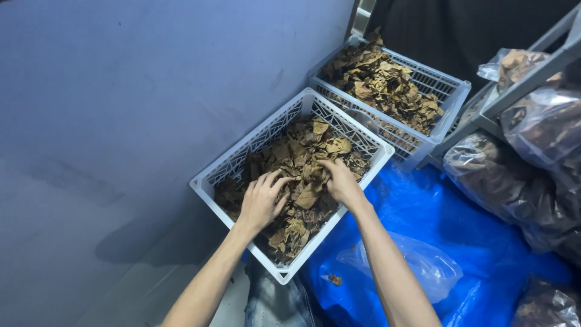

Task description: Transferring dried leaves from a plastic crate into a clear plastic bag by hand.

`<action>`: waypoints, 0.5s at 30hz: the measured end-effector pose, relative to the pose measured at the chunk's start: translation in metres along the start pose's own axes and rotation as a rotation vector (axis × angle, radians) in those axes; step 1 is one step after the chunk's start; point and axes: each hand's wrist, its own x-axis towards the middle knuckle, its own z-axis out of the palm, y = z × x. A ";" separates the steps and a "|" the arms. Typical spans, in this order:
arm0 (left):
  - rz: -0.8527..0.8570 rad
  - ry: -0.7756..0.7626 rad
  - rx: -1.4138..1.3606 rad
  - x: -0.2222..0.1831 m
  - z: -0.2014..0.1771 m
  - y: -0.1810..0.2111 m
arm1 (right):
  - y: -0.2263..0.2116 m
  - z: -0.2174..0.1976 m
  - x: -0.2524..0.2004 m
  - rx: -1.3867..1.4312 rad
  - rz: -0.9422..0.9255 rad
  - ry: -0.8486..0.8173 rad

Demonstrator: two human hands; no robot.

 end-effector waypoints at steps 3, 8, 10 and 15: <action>0.049 -0.088 -0.093 0.002 0.012 -0.004 | -0.003 0.002 0.006 -0.129 0.027 -0.047; 0.149 -0.257 -0.047 -0.006 -0.018 0.015 | -0.059 -0.030 -0.014 -0.126 0.126 -0.193; 0.162 -0.308 0.031 -0.001 -0.007 0.011 | -0.052 -0.021 -0.009 -0.237 0.134 -0.302; 0.128 -0.221 0.001 0.001 0.001 0.005 | 0.012 0.038 0.023 -0.096 0.060 -0.164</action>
